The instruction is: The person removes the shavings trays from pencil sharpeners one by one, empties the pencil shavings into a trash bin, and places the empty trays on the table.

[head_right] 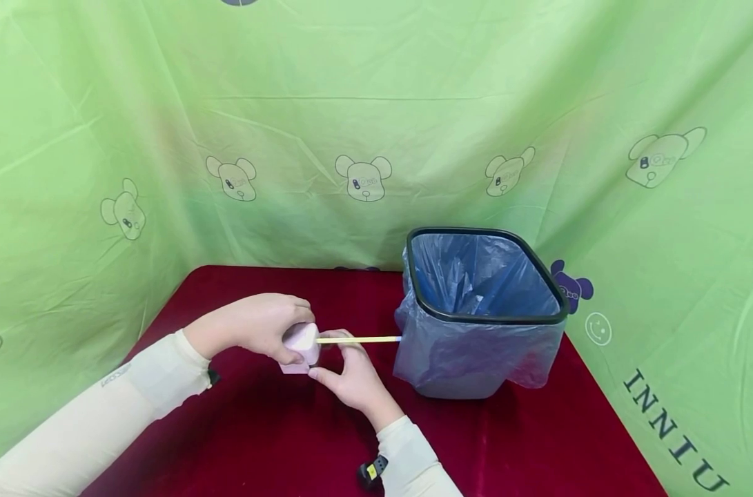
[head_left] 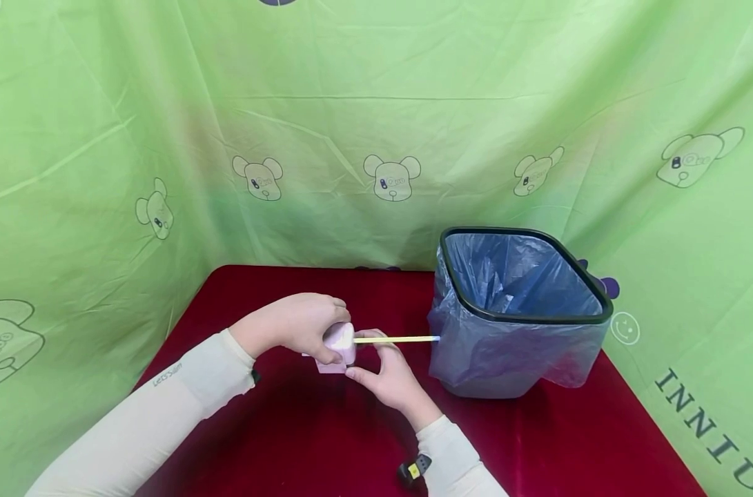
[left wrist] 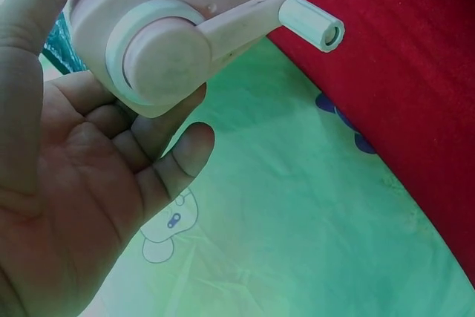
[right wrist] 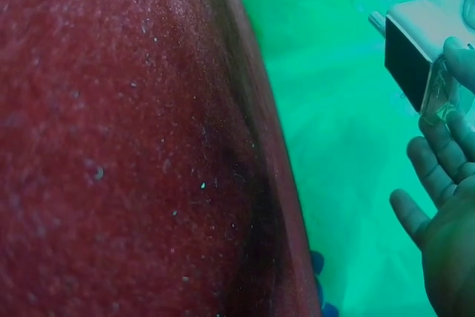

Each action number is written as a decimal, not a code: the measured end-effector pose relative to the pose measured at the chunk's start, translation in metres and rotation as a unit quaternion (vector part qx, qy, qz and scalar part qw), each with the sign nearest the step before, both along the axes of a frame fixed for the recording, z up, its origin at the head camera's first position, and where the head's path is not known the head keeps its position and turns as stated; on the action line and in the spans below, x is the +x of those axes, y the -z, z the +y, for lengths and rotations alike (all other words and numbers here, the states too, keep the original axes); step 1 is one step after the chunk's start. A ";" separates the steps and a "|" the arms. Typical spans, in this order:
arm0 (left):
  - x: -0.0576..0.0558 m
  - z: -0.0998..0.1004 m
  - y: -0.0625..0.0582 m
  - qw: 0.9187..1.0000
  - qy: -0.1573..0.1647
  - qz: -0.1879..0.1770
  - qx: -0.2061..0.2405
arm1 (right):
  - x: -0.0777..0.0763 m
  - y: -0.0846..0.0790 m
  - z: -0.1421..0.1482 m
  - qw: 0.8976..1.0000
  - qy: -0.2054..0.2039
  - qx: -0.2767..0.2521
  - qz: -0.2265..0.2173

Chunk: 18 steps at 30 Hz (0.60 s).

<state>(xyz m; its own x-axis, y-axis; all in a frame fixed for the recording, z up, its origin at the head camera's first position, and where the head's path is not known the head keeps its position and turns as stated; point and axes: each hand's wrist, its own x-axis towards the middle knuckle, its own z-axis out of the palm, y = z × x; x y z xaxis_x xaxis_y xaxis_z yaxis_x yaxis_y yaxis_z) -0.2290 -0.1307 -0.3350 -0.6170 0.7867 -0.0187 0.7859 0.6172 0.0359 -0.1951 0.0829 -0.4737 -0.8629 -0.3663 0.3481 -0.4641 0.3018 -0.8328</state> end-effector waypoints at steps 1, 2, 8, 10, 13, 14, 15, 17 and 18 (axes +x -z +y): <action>0.000 0.000 0.000 1.000 -0.001 0.001 -0.001 | 0.000 0.000 0.000 1.000 0.000 0.001 0.002; 0.000 0.000 0.000 1.000 -0.001 0.001 -0.002 | 0.000 0.000 0.000 1.000 0.000 0.001 0.004; 0.002 -0.001 -0.002 1.000 -0.003 -0.005 0.000 | 0.002 0.000 0.001 1.000 -0.004 0.004 0.002; 0.003 -0.002 -0.002 1.000 -0.004 -0.013 0.001 | 0.002 0.000 0.002 1.000 -0.006 0.004 -0.004; 0.004 -0.003 -0.003 1.000 -0.006 -0.025 0.003 | 0.001 0.000 0.002 1.000 -0.014 0.001 -0.011; 0.004 -0.003 -0.003 1.000 -0.006 -0.026 0.003 | 0.001 0.000 0.003 1.000 -0.017 -0.001 -0.012; 0.004 -0.003 -0.003 1.000 -0.006 -0.026 0.002 | 0.000 0.000 0.003 1.000 -0.019 -0.002 -0.012; 0.004 -0.003 -0.003 1.000 -0.005 -0.023 0.002 | 0.000 0.000 0.003 1.000 -0.022 -0.004 -0.009; 0.003 -0.003 -0.003 1.000 -0.004 -0.022 0.003 | 0.000 0.000 0.003 1.000 -0.021 -0.006 -0.008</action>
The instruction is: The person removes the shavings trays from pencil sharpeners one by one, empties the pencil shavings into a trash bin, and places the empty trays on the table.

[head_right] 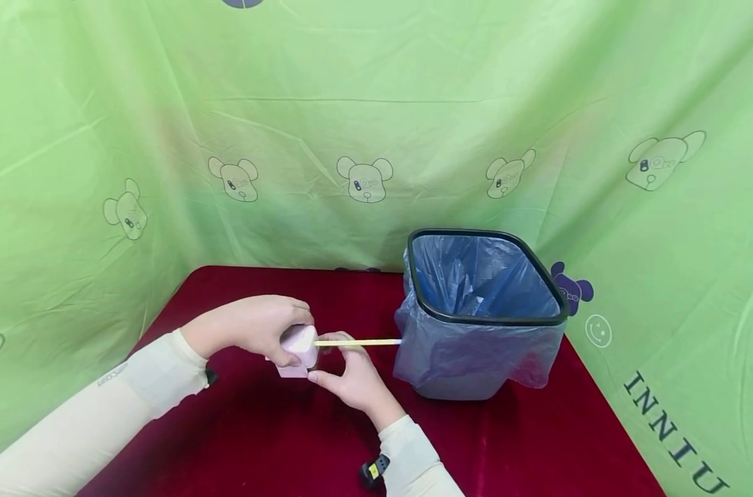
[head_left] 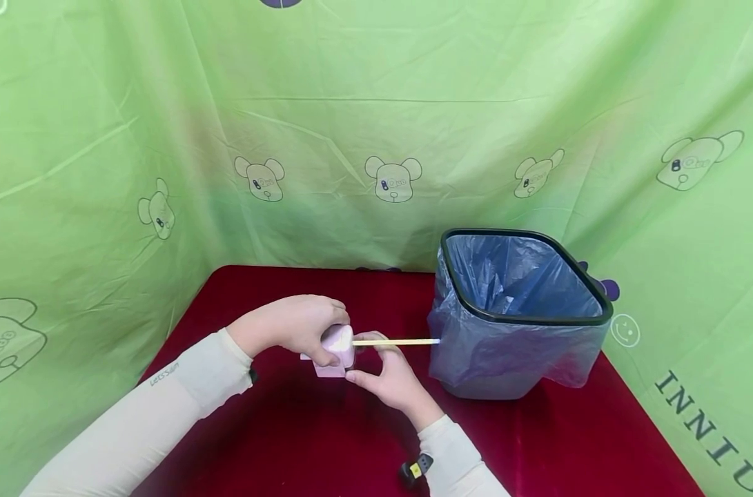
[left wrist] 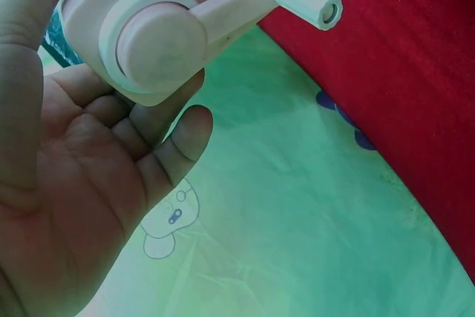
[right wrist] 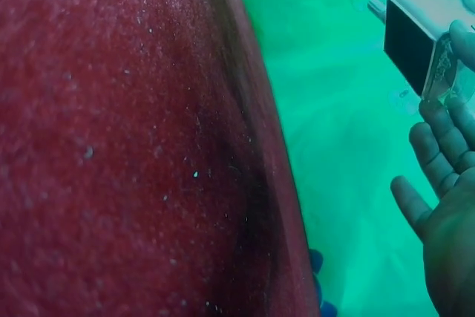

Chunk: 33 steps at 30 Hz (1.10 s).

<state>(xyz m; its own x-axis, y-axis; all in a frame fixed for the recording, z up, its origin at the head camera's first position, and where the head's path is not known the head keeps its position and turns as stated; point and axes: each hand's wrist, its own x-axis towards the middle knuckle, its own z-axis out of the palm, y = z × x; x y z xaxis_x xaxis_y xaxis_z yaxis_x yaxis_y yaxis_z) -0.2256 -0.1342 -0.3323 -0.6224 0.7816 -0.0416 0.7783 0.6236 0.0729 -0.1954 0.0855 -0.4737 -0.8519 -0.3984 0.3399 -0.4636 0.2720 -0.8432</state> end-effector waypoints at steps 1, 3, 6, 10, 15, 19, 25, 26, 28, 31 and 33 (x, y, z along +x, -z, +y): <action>0.000 0.000 0.000 1.000 0.000 0.000 0.001 | 0.000 0.000 0.000 1.000 -0.001 -0.003 0.002; -0.001 0.000 0.000 1.000 0.000 0.000 0.001 | -0.001 0.001 -0.001 1.000 0.001 -0.007 0.007; -0.001 0.000 -0.001 1.000 -0.004 -0.003 0.003 | -0.001 0.001 -0.002 1.000 0.005 -0.010 0.011; 0.000 0.001 -0.001 1.000 -0.006 0.000 0.001 | 0.000 0.000 -0.003 1.000 0.016 -0.003 0.003; 0.000 0.000 -0.001 1.000 -0.005 0.006 0.000 | 0.000 -0.002 -0.003 1.000 0.018 0.001 -0.019; -0.001 0.000 0.001 1.000 -0.004 0.000 0.004 | -0.001 0.000 -0.002 1.000 0.017 -0.005 -0.011; -0.001 -0.001 0.002 1.000 -0.003 -0.007 0.007 | -0.001 0.002 0.000 1.000 0.010 -0.012 0.000; -0.002 -0.001 0.002 1.000 -0.003 -0.007 0.007 | -0.001 0.002 0.000 1.000 0.010 -0.013 -0.001; -0.002 -0.001 0.003 1.000 -0.001 -0.005 0.007 | -0.001 0.002 0.000 1.000 0.008 -0.013 -0.002; -0.002 -0.001 0.002 1.000 0.002 -0.005 0.009 | -0.001 0.001 0.001 1.000 0.010 -0.015 -0.007; -0.002 -0.001 0.002 1.000 0.004 -0.005 0.011 | -0.002 0.001 0.001 1.000 0.011 -0.018 -0.011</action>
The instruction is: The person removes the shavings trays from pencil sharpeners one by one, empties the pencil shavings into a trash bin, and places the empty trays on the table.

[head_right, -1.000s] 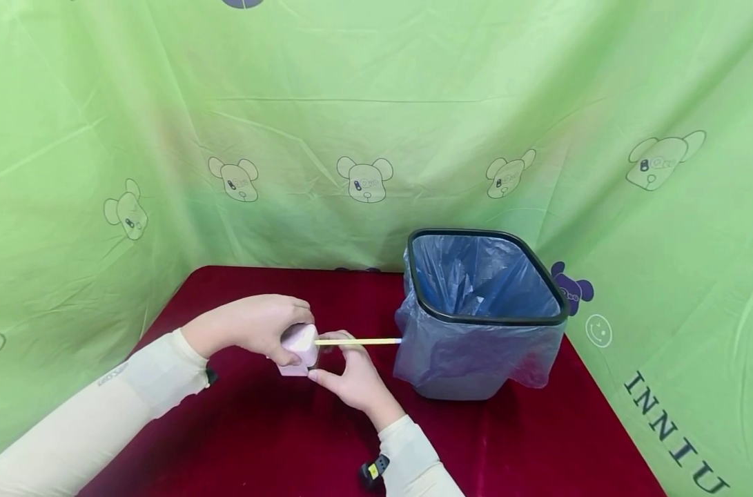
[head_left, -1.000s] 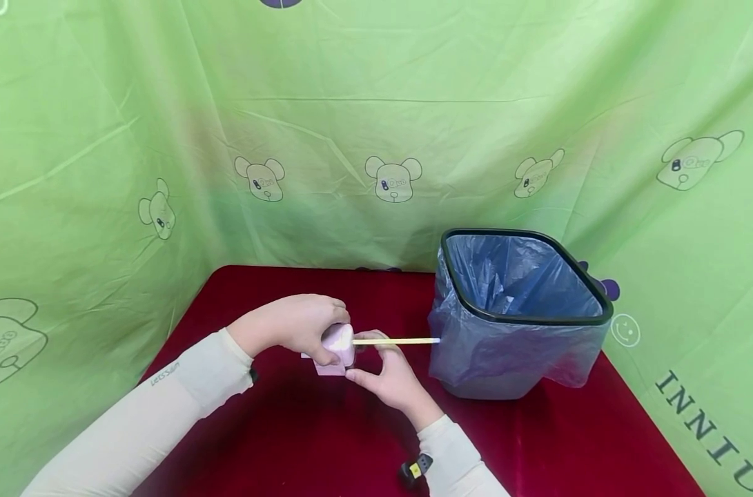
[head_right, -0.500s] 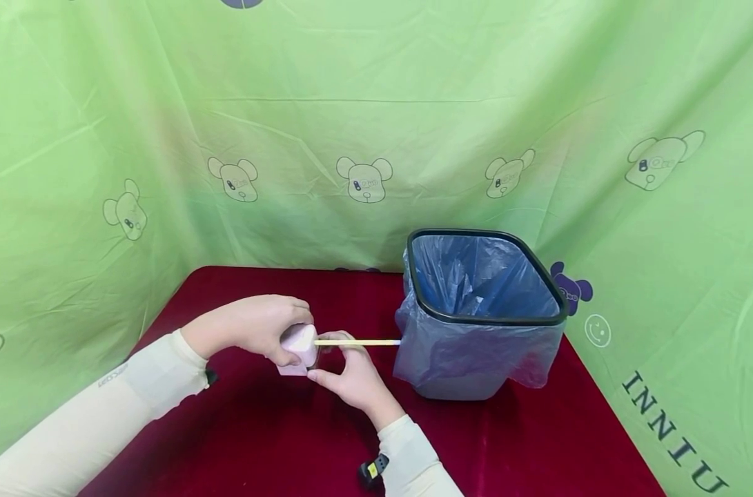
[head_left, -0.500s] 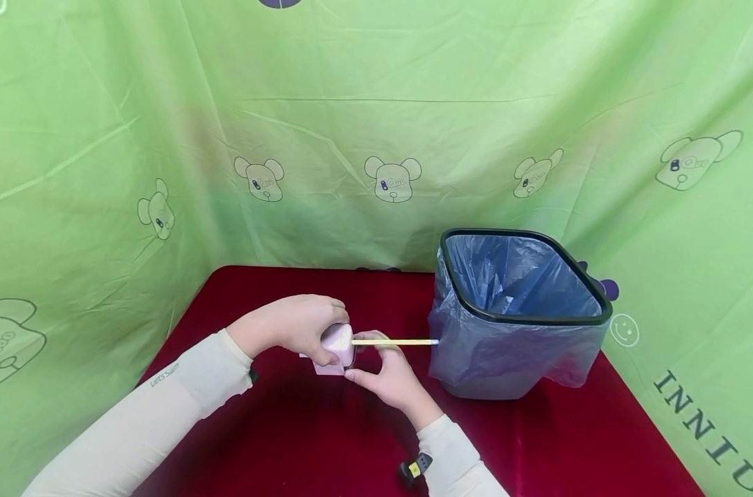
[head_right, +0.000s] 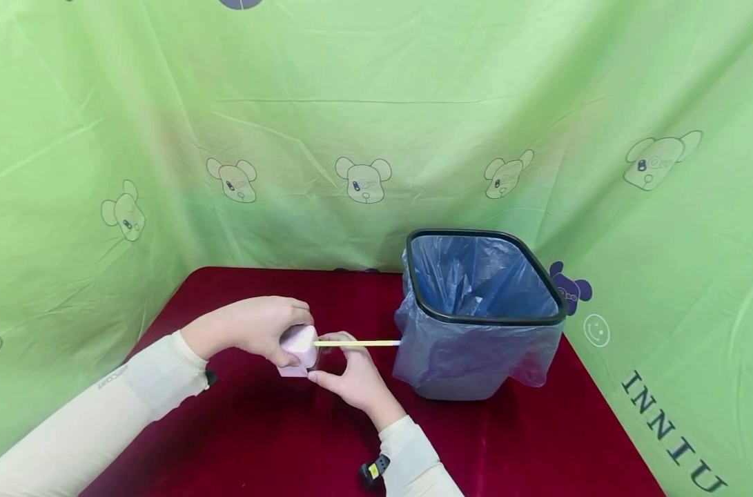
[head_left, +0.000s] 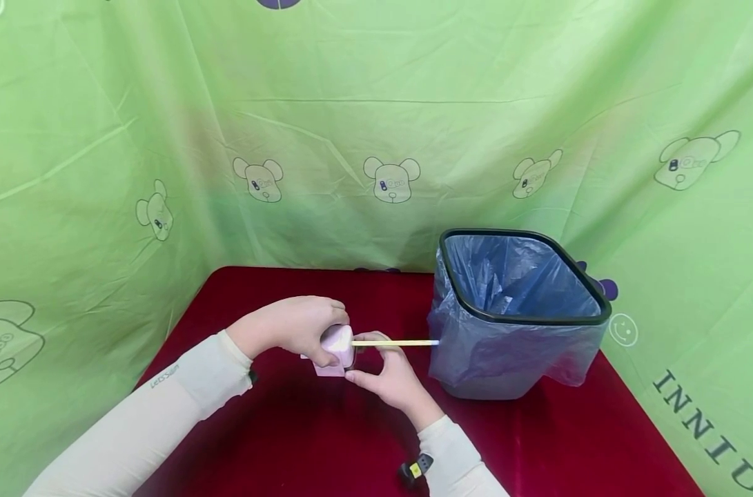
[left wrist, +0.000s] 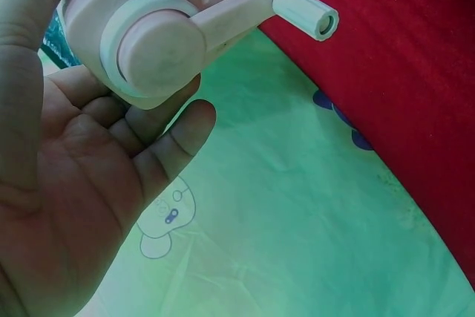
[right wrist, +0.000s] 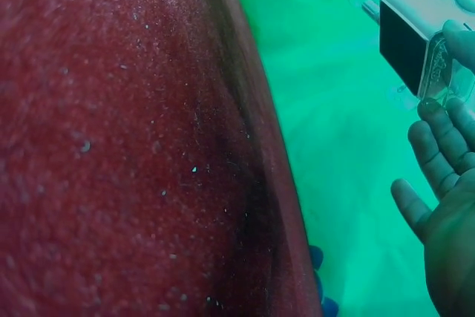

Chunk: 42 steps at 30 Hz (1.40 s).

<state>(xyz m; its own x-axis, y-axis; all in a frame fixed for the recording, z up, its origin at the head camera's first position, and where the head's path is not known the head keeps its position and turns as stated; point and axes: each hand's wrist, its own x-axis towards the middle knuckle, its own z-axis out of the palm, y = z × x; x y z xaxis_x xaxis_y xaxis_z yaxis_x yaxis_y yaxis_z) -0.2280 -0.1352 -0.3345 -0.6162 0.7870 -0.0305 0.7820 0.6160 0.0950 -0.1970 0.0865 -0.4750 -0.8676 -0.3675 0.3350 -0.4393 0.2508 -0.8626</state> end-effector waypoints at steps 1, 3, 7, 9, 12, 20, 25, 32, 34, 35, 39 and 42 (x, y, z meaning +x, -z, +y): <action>0.000 0.000 0.000 1.000 0.000 0.000 0.001 | 0.000 0.000 0.000 1.000 0.000 -0.002 -0.001; 0.000 0.000 0.000 1.000 0.000 -0.001 0.001 | 0.000 0.000 0.000 1.000 0.001 -0.005 -0.004; 0.000 0.000 0.000 1.000 -0.002 -0.003 0.000 | 0.002 -0.001 0.000 1.000 0.000 -0.003 -0.009; 0.000 0.000 0.000 1.000 0.000 -0.004 -0.001 | 0.002 -0.001 0.000 1.000 0.000 0.000 -0.011; 0.000 0.000 0.000 1.000 0.002 -0.004 -0.002 | 0.003 -0.001 0.000 1.000 -0.001 0.000 -0.012; 0.001 0.001 -0.001 1.000 0.003 -0.002 -0.001 | 0.003 0.001 0.002 1.000 0.001 -0.002 -0.008; 0.001 0.001 -0.001 1.000 0.008 0.003 0.000 | 0.003 0.001 0.003 1.000 0.000 -0.004 -0.009; 0.001 0.002 -0.002 1.000 0.009 0.001 0.000 | 0.003 0.000 0.004 1.000 0.004 -0.008 -0.014; 0.001 0.002 -0.002 1.000 0.009 0.003 -0.001 | 0.003 0.000 0.004 1.000 0.004 -0.009 -0.015; 0.001 0.002 -0.002 1.000 0.009 0.004 -0.002 | 0.003 0.001 0.005 1.000 0.004 -0.009 -0.015; 0.001 0.001 -0.001 1.000 0.008 0.007 -0.001 | 0.003 0.002 0.005 1.000 0.005 -0.006 -0.014; 0.001 0.000 -0.001 1.000 0.009 0.007 0.000 | 0.007 -0.004 0.005 1.000 0.005 -0.001 -0.013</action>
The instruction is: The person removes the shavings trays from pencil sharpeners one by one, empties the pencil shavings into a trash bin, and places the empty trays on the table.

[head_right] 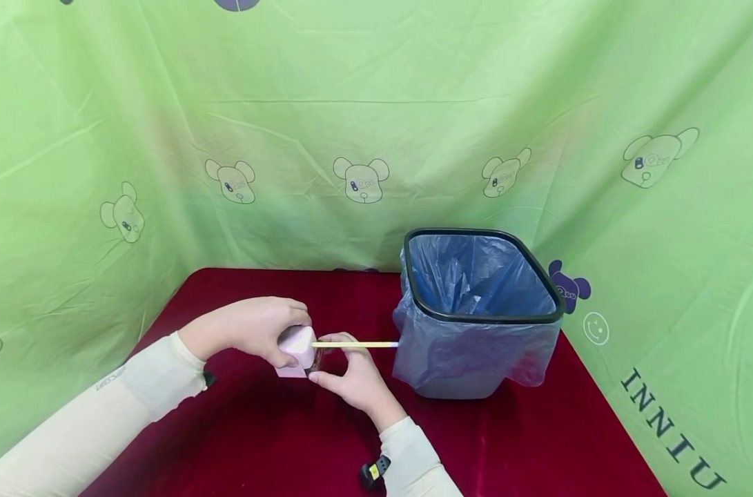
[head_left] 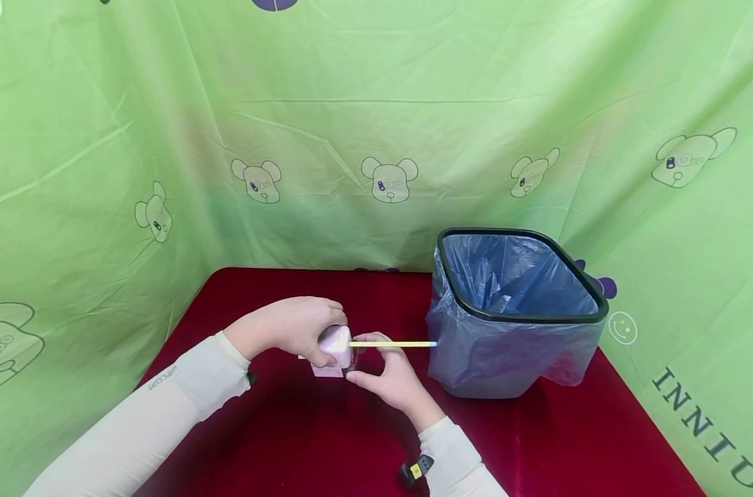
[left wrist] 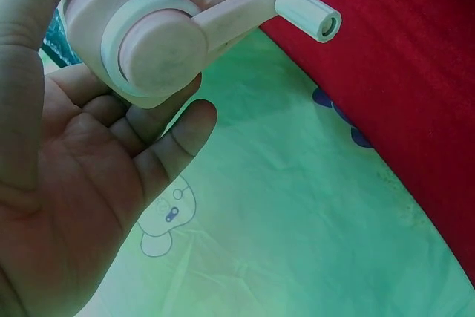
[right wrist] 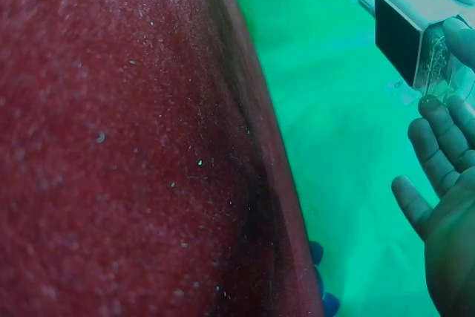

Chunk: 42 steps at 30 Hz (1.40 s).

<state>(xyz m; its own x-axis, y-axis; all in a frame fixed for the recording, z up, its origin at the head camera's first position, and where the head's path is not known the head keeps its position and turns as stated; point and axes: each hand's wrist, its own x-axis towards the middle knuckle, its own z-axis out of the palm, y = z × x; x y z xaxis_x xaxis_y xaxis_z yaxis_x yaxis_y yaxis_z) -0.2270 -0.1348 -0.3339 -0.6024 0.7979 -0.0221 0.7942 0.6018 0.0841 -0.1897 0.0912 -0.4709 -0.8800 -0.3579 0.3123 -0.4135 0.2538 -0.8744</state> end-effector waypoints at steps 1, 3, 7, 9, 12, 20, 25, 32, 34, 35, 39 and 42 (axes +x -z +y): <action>0.000 0.000 0.000 1.000 0.000 -0.001 0.001 | 0.003 -0.006 -0.001 1.000 0.000 0.004 -0.003; 0.000 -0.001 0.000 1.000 0.001 -0.002 0.001 | 0.006 -0.013 -0.001 1.000 0.001 0.012 -0.009; 0.001 -0.001 0.001 1.000 -0.001 -0.003 0.001 | 0.004 -0.010 -0.003 1.000 0.008 0.018 -0.012; 0.001 -0.001 0.000 1.000 -0.003 -0.003 0.001 | -0.002 0.002 -0.003 1.000 0.010 0.013 -0.006; 0.001 -0.002 0.000 1.000 -0.005 -0.004 0.001 | -0.004 0.005 -0.002 1.000 0.010 0.007 0.002; 0.001 -0.003 0.000 1.000 -0.009 -0.005 -0.001 | -0.002 0.004 0.001 1.000 0.004 -0.002 0.012; 0.002 -0.003 -0.001 1.000 -0.014 -0.004 0.000 | -0.002 0.004 0.001 1.000 0.006 0.000 0.010; 0.001 -0.003 -0.001 1.000 -0.013 0.001 0.002 | -0.002 0.002 0.001 1.000 0.006 -0.002 0.017; 0.001 -0.004 -0.001 1.000 -0.012 0.004 0.003 | -0.002 0.002 0.001 1.000 0.007 -0.002 0.022; 0.001 -0.004 0.000 1.000 -0.012 0.005 0.003 | -0.002 0.002 0.001 1.000 0.008 -0.003 0.022; 0.002 -0.004 -0.001 1.000 -0.011 0.003 0.005 | -0.002 0.002 0.001 1.000 0.009 -0.007 0.023; 0.002 -0.004 -0.001 1.000 -0.012 0.001 0.005 | -0.002 0.003 0.001 1.000 0.011 -0.005 0.020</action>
<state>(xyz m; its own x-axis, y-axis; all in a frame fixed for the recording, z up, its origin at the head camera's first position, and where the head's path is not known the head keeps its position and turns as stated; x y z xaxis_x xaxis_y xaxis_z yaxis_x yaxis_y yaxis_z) -0.2250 -0.1391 -0.3330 -0.6206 0.7840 -0.0134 0.7802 0.6191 0.0895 -0.1916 0.0925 -0.4741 -0.8742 -0.3354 0.3510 -0.4429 0.2550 -0.8595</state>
